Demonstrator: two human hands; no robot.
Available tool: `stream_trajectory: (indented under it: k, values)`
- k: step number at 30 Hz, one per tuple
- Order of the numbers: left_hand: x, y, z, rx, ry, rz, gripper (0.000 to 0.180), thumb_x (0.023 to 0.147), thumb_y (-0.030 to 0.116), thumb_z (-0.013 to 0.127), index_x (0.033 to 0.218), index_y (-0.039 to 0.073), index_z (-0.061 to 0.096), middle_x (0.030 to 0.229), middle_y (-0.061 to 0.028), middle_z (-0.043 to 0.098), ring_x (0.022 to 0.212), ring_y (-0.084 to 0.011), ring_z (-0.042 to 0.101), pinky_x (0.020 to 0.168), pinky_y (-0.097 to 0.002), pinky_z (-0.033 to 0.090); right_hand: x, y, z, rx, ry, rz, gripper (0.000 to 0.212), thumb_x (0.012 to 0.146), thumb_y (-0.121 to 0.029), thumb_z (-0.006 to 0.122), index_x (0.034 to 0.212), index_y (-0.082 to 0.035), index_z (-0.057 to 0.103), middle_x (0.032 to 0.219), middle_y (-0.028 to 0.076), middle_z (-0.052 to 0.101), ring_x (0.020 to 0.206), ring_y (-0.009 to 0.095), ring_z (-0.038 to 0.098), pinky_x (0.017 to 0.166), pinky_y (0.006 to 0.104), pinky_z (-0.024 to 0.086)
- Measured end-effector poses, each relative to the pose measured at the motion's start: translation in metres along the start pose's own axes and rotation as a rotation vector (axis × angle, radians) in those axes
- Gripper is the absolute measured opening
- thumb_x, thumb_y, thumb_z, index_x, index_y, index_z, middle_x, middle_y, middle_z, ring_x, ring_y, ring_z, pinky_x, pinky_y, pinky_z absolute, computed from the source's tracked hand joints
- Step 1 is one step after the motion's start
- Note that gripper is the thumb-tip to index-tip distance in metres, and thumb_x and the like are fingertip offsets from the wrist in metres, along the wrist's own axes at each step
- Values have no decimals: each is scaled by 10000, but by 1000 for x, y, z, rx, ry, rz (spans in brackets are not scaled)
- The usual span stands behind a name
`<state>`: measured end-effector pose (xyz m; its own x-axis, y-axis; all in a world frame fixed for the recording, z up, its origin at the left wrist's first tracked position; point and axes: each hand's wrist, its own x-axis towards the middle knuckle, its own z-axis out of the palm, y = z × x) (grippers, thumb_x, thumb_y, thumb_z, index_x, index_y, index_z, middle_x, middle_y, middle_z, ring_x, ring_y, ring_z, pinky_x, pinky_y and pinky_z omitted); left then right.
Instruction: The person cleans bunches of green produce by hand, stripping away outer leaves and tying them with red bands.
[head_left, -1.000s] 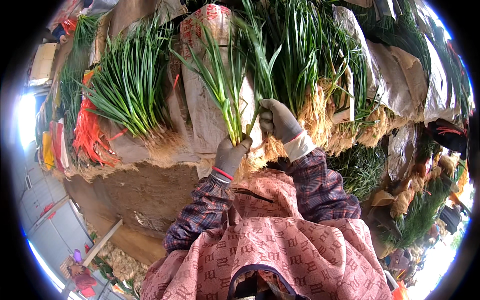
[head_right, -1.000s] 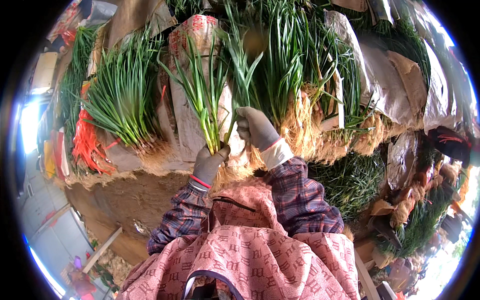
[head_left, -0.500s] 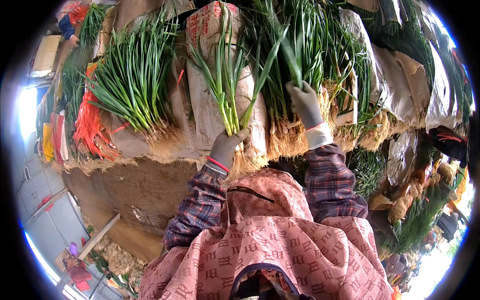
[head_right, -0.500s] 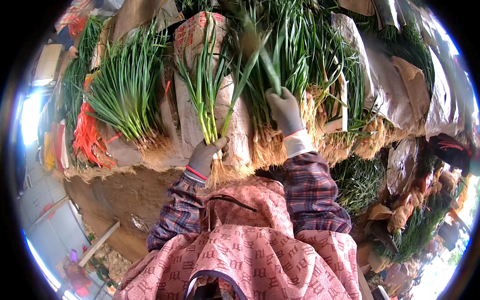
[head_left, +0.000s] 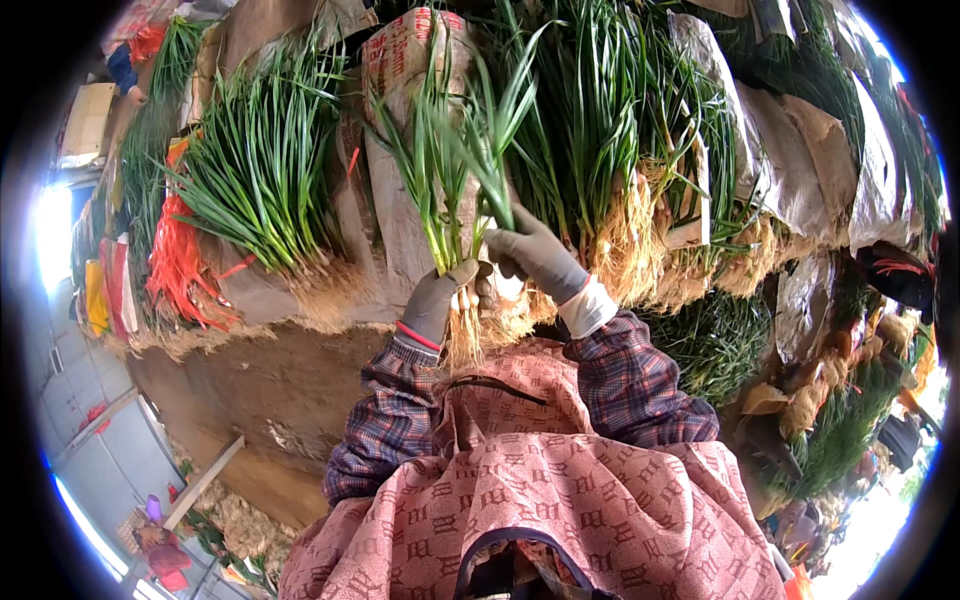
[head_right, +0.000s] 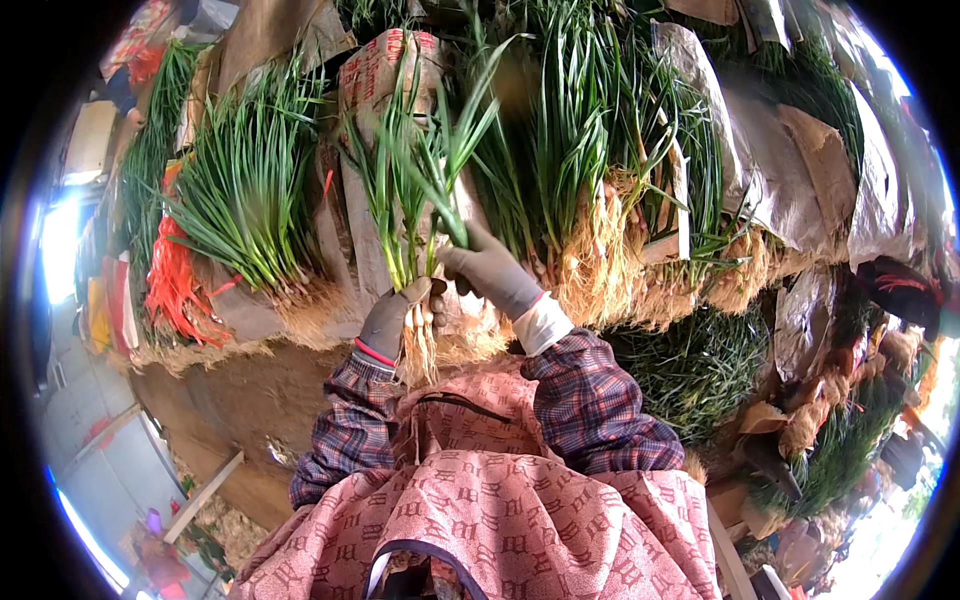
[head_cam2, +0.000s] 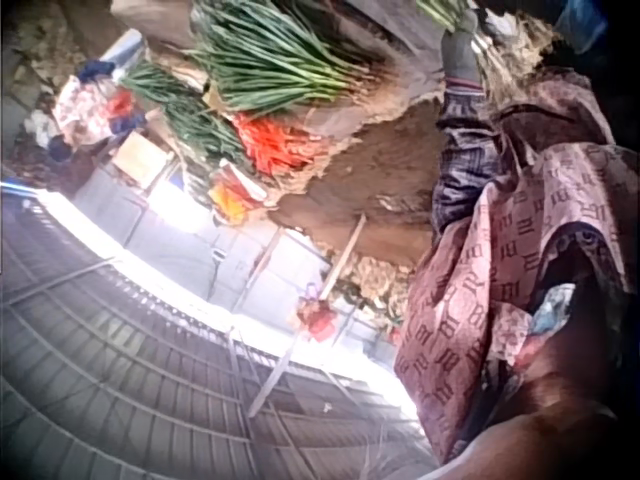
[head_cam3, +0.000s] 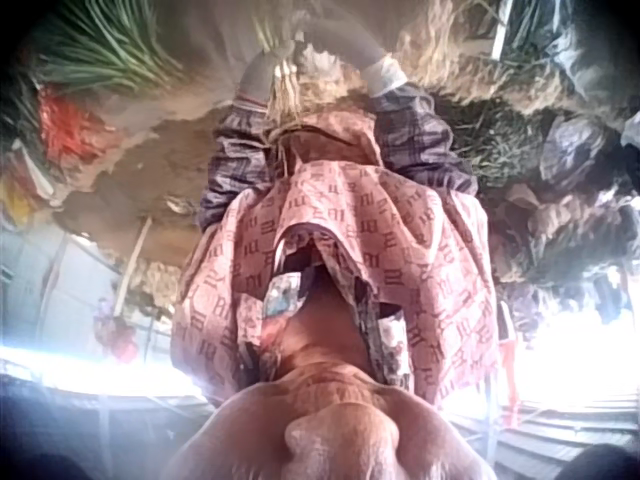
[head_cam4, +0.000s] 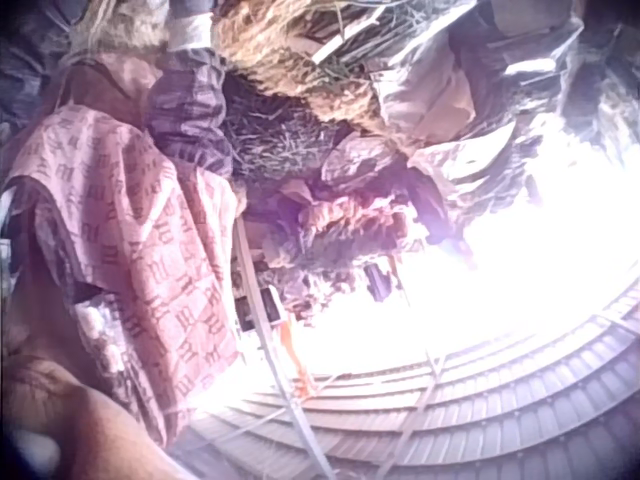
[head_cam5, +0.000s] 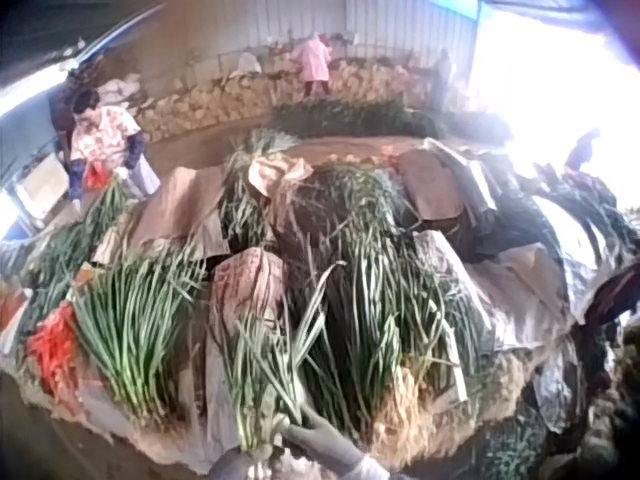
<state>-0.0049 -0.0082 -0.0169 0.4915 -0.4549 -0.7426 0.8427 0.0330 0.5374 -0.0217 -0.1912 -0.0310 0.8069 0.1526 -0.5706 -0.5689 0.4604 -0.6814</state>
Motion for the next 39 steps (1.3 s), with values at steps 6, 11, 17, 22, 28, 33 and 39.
stream_trajectory:
  k: [6, 11, 17, 22, 28, 33, 39]
  values:
    - [10, -1, -33, -375, -486, 217, 264, 951, 339, 587, 935, 77, 617, 739, -13, 587, 655, -137, 575, 605, -296, 494, 15, -1, -20, -486, 512, -259, 170, 927, -199, 590, 956, -34, 616, 679, 46, 595, 592, 114, 522, 540, 273, 489]
    - [2, -1, -15, -557, -310, 182, 221, 938, 270, 601, 805, 103, 545, 691, 9, 465, 709, -132, 494, 650, -304, 429, 35, -25, -57, -1373, 765, -20, 382, 869, -431, 614, 907, -50, 603, 781, 165, 671, 740, 365, 665, 644, 452, 521]
    - [-1, -1, -1, -38, 116, 99, 327, 892, 351, 591, 885, 25, 618, 871, -111, 643, 795, -211, 623, 758, -321, 530, 27, -29, -65, -1312, 731, -172, 334, 898, -370, 570, 857, -43, 627, 754, 159, 687, 663, 312, 669, 588, 413, 506]
    - [-6, 4, 28, 203, 165, 49, 397, 903, 349, 610, 1059, -17, 623, 952, -76, 633, 759, -134, 587, 690, -264, 496, 3, -20, -50, 214, 40, 43, 184, 951, -246, 572, 925, -71, 622, 623, -9, 573, 516, 85, 555, 432, 227, 440]
    - [2, -17, 30, 32, 24, 15, 247, 892, 230, 642, 977, -2, 630, 795, -57, 631, 688, -148, 599, 629, -292, 518, 14, 8, -33, -800, 334, -293, 238, 898, -243, 616, 1009, -35, 650, 721, 24, 611, 560, 115, 554, 528, 272, 451]
    - [-1, -11, 21, 59, 18, -53, 239, 908, 244, 593, 818, 25, 626, 696, -63, 598, 636, -157, 582, 603, -288, 507, 39, 39, -92, -17, 110, -346, 209, 923, -226, 547, 1002, -54, 634, 718, 30, 601, 591, 159, 586, 524, 275, 446]
    - [-9, -8, -12, 108, -170, -3, 261, 872, 301, 668, 947, 54, 626, 688, -36, 607, 648, -169, 628, 590, -288, 527, 4, -38, -87, 327, 468, -245, 227, 967, -197, 483, 999, -11, 609, 683, 21, 568, 589, 156, 576, 498, 244, 417]
